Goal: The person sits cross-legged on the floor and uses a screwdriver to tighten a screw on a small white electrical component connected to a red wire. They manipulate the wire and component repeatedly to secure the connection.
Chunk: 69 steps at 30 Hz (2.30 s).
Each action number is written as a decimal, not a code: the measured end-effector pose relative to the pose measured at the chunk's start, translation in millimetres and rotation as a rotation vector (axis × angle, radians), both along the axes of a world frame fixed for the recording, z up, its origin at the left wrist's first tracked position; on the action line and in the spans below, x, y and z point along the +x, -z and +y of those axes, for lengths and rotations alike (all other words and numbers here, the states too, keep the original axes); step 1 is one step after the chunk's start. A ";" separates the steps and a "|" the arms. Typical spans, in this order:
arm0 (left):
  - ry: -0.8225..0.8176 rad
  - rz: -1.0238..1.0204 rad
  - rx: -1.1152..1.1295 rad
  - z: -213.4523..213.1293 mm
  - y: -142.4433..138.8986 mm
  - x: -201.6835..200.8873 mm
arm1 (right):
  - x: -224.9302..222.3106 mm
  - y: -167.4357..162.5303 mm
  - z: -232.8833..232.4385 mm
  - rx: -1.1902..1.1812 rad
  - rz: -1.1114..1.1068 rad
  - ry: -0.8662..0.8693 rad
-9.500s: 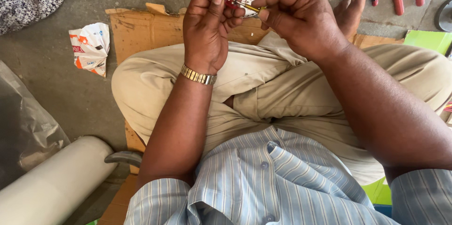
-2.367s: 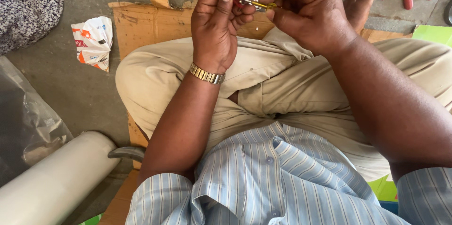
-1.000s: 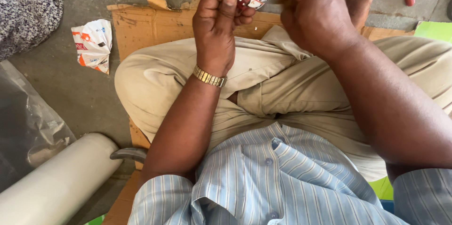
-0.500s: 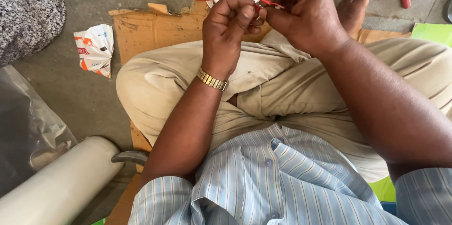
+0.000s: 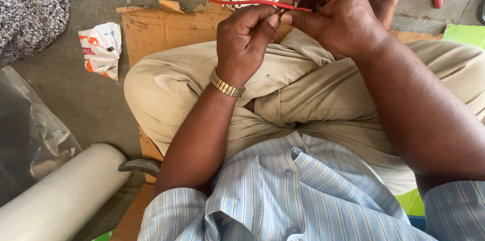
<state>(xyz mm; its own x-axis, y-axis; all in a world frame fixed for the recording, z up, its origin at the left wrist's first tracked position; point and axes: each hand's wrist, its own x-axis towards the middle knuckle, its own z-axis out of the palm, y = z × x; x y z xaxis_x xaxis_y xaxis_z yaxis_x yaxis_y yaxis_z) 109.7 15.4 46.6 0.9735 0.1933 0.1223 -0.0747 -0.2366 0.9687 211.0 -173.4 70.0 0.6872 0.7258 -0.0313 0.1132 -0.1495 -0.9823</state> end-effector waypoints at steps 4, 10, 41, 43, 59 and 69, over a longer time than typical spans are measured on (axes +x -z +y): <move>0.073 0.096 -0.287 2.4 4.4 1.1 | -0.2 -0.4 0.5 -0.001 0.202 0.020; 0.210 0.233 -0.573 13.2 9.3 1.0 | 6.2 -11.3 -3.3 0.013 0.009 -0.117; -0.140 0.119 -0.733 8.6 28.6 3.7 | -36.4 -37.9 2.6 -0.223 0.029 0.253; -0.135 0.117 -0.731 8.0 29.0 2.8 | -38.0 -33.7 3.9 -0.155 -0.023 0.247; -0.103 0.054 -0.497 12.5 26.3 0.7 | -39.0 -19.3 -0.3 -0.165 0.227 0.301; -0.108 0.002 -0.243 11.8 18.5 1.5 | -35.5 -21.2 0.2 -0.099 0.269 0.244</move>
